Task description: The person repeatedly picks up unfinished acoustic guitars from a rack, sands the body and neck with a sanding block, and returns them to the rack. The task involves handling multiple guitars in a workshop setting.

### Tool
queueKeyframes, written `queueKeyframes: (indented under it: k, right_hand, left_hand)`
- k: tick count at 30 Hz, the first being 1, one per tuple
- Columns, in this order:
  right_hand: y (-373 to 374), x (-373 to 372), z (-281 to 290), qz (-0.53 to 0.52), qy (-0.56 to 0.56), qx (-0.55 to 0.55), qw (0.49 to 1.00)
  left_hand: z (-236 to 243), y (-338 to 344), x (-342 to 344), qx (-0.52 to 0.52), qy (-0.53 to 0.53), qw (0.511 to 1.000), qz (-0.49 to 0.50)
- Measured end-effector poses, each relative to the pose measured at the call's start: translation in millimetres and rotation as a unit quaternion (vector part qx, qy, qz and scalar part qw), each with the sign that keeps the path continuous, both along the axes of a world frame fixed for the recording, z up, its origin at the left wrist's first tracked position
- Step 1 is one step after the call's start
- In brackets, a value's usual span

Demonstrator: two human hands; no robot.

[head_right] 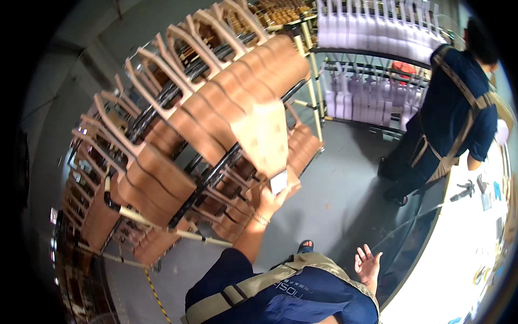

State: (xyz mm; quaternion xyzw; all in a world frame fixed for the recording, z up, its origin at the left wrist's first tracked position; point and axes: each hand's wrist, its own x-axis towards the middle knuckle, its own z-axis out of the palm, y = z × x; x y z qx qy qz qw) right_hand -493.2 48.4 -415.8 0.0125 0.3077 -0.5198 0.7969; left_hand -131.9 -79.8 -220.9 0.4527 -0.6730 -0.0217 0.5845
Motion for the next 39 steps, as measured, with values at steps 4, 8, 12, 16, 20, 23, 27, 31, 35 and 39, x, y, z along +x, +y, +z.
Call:
queueKeyframes:
  k: [4, 8, 12, 16, 20, 23, 27, 31, 35, 39]
  right_hand:
    - [4, -8, -3, 0.007, -0.022, -0.008, 1.0]
    - [-1, -13, -18, 0.043, -0.027, -0.004, 0.999]
    - [-23, -3, -15, 0.068, -0.031, -0.004, 0.997]
    - [-57, 18, -17, 0.077, -0.037, -0.008, 0.996]
    - [-86, 40, -12, 0.085, -0.006, -0.025, 0.996]
    - [-101, 62, -7, 0.089, 0.004, -0.022, 0.996]
    - [-113, 95, -5, 0.078, 0.008, 0.007, 0.997]
    - [-118, 120, -4, 0.049, 0.014, 0.035, 0.998]
    - [-124, 139, 3, 0.041, 0.029, 0.058, 0.997]
    - [-127, 144, 5, 0.016, 0.032, 0.06, 0.998]
  left_hand:
    - [37, -1, 49, 0.123, -0.094, 0.987, 0.029]
    - [89, 22, 93, 0.119, -0.031, 0.99, 0.068]
    - [147, 36, 139, 0.098, -0.102, 0.954, 0.266]
    - [198, 26, 212, -0.015, -0.131, 0.957, 0.259]
    - [243, 5, 253, 0.001, -0.081, 0.963, 0.259]
    - [255, -16, 314, -0.022, -0.103, 0.963, 0.248]
    - [258, -35, 372, 0.009, -0.103, 0.945, 0.311]
    - [235, -63, 422, 0.064, -0.1, 0.913, 0.391]
    - [200, -79, 466, 0.106, -0.193, 0.788, 0.576]
    - [188, -101, 474, 0.059, -0.236, 0.657, 0.713]
